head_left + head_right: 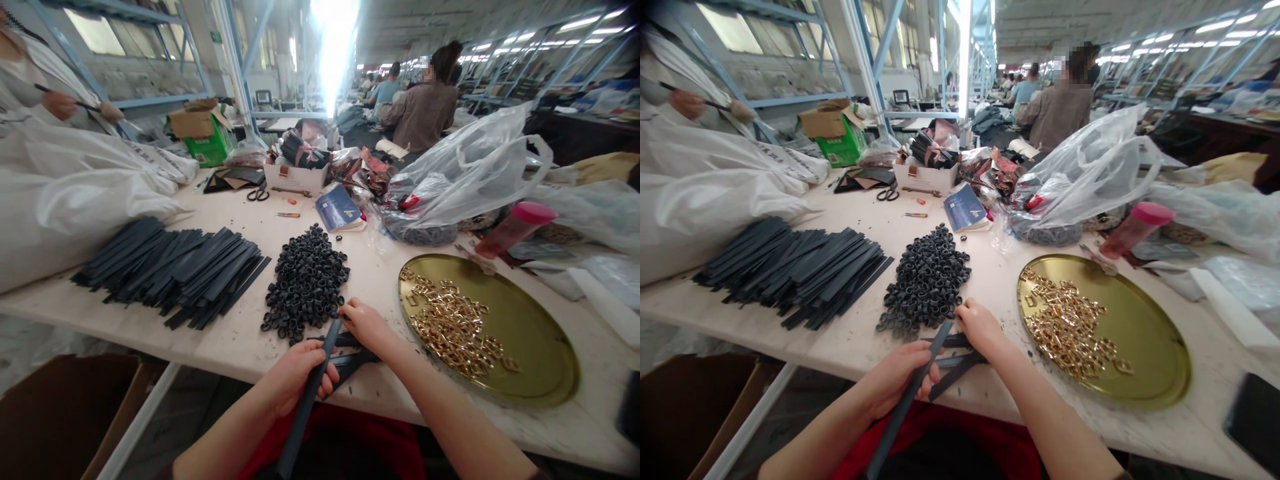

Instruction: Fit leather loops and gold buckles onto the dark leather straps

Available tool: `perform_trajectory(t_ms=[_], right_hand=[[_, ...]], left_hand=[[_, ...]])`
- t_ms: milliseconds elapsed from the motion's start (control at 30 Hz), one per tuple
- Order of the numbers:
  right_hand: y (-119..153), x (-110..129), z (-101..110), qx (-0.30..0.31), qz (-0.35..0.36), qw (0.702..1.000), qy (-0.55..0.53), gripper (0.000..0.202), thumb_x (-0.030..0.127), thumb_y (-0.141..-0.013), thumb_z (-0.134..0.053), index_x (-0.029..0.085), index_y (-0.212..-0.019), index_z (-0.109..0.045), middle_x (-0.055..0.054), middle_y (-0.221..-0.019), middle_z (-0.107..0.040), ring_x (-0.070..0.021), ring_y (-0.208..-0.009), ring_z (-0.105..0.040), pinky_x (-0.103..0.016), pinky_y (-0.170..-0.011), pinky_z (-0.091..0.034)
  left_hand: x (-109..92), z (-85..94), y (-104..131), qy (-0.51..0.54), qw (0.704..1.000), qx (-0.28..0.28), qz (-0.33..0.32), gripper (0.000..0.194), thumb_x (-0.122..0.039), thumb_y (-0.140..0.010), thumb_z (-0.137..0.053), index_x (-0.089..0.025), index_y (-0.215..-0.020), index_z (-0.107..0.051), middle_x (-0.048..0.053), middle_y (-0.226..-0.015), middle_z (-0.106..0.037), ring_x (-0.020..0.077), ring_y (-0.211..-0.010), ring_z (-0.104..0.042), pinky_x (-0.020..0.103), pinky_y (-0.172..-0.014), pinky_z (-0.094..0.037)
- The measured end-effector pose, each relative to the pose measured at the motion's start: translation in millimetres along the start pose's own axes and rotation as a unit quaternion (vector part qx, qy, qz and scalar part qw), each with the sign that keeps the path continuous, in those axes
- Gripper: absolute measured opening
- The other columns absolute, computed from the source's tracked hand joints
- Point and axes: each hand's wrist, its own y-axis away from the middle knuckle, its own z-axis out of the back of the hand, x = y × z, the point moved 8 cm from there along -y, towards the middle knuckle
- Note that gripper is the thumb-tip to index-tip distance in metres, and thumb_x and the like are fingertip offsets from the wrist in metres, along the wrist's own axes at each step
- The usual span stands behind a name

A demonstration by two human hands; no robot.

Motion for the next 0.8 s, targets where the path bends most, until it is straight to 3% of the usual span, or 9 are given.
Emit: perform_trajectory(t_ms=[100, 233, 400, 467, 567, 633, 800], right_hand=[[-4.6, -6.8, -3.2, -0.008, -0.008, 1.000, 0.004, 0.014, 0.011, -0.075, -0.050, 0.018, -0.069, -0.061, -0.006, -0.077, -0.057, -0.0159, -0.068, -0.052, -0.026, -0.064, -0.035], [-0.5, -8.5, 10.1, -0.032, -0.030, 0.999, -0.028, 0.010, 0.022, -0.076, -0.054, 0.019, -0.070, -0.060, -0.003, -0.069, -0.058, -0.0158, -0.065, -0.052, -0.026, -0.061, -0.035], [16.7, -3.1, 22.2, -0.055, -0.080, 0.987, -0.131, 0.038, 0.042, -0.086, -0.033, 0.016, -0.088, -0.060, 0.000, -0.060, -0.055, -0.0113, -0.048, -0.047, -0.024, -0.047, -0.035], [26.0, -2.9, 15.3, -0.043, -0.122, 0.955, -0.266, 0.039, 0.044, -0.085, -0.033, 0.016, -0.098, -0.058, 0.000, -0.065, -0.056, -0.0089, -0.045, -0.045, -0.023, -0.043, -0.036], [39.8, -2.3, -2.2, -0.021, -0.188, 0.851, -0.490, 0.033, 0.040, -0.076, -0.053, 0.018, -0.100, -0.058, -0.001, -0.077, -0.058, -0.0090, -0.055, -0.052, -0.024, -0.054, -0.045], [46.3, -2.0, -8.3, -0.022, -0.209, 0.805, -0.555, 0.032, 0.036, -0.072, -0.059, 0.019, -0.099, -0.059, -0.002, -0.082, -0.060, -0.0099, -0.062, -0.056, -0.026, -0.063, -0.047], [52.9, 0.5, -12.9, -0.039, -0.203, 0.764, -0.612, 0.031, 0.037, -0.070, -0.063, 0.020, -0.095, -0.060, 0.000, -0.078, -0.061, -0.0081, -0.058, -0.055, -0.021, -0.056, -0.043]], left_hand=[[-2.5, 1.1, 0.7, 0.001, 1.000, -0.003, 0.000, 0.021, -0.021, -0.070, -0.045, -0.014, -0.090, -0.048, -0.001, -0.056, -0.060, 0.0055, -0.038, -0.048, 0.014, -0.036, -0.034], [-2.4, -0.3, 1.1, -0.006, 1.000, 0.000, -0.006, 0.022, -0.021, -0.070, -0.044, -0.014, -0.090, -0.048, 0.000, -0.056, -0.061, 0.0062, -0.039, -0.049, 0.014, -0.037, -0.035], [-4.9, -6.8, -1.2, -0.041, 0.999, -0.009, -0.013, 0.022, -0.017, -0.068, -0.043, -0.014, -0.089, -0.049, 0.001, -0.065, -0.061, 0.0069, -0.044, -0.053, 0.015, -0.040, -0.037], [-9.8, -9.0, -1.4, -0.072, 0.997, -0.019, -0.032, 0.024, -0.013, -0.067, -0.040, -0.014, -0.089, -0.049, 0.000, -0.067, -0.060, 0.0062, -0.045, -0.053, 0.015, -0.042, -0.038], [-17.9, -10.2, -0.4, -0.127, 0.989, -0.034, -0.071, 0.025, -0.011, -0.069, -0.036, -0.015, -0.090, -0.049, -0.003, -0.061, -0.055, 0.0049, -0.040, -0.047, 0.016, -0.041, -0.037], [-22.3, -9.2, -0.3, -0.159, 0.981, -0.044, -0.099, 0.023, -0.014, -0.073, -0.035, -0.015, -0.090, -0.049, -0.005, -0.057, -0.052, 0.0045, -0.037, -0.042, 0.015, -0.039, -0.034], [-33.2, -5.0, -3.2, -0.275, 0.940, -0.073, -0.186, 0.026, -0.033, -0.081, -0.036, -0.015, -0.087, -0.053, -0.006, -0.051, -0.048, 0.0067, -0.037, -0.042, 0.017, -0.038, -0.033]])
